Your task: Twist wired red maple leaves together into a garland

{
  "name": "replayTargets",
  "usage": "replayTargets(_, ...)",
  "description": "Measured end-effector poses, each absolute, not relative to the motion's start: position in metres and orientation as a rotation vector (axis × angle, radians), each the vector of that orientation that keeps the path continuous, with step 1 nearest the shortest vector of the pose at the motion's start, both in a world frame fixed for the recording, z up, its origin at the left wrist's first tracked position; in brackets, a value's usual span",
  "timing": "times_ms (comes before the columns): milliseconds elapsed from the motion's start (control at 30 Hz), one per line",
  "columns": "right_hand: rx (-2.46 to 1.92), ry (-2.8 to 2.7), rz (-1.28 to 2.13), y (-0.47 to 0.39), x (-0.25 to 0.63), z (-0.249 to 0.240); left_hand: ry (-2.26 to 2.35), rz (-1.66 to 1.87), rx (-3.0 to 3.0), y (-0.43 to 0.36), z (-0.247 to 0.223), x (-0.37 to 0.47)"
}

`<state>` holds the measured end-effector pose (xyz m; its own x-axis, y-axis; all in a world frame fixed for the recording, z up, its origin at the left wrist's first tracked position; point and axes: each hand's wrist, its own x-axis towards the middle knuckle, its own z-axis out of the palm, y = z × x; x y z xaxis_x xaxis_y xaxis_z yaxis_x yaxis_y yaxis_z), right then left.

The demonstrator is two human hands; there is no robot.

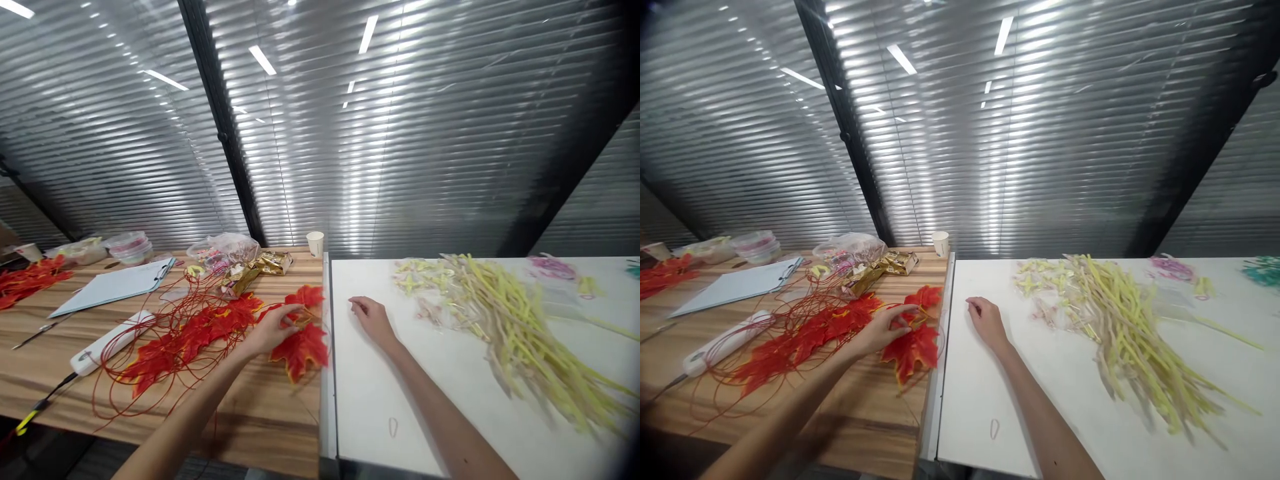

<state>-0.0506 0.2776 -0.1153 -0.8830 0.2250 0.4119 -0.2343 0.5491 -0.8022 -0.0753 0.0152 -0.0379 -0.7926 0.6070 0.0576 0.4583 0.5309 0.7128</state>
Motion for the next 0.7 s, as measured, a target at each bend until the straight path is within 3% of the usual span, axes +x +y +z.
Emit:
replayTargets(333, 0.100, -2.466, 1.369, 0.269, -0.039, -0.101, 3.032, 0.920, 1.104, 0.049, -0.050, -0.105)
replayTargets(700, 0.370, -2.630, 0.991, 0.259, -0.030, -0.093, 3.273, 0.521, 1.256, 0.045, -0.073, -0.109)
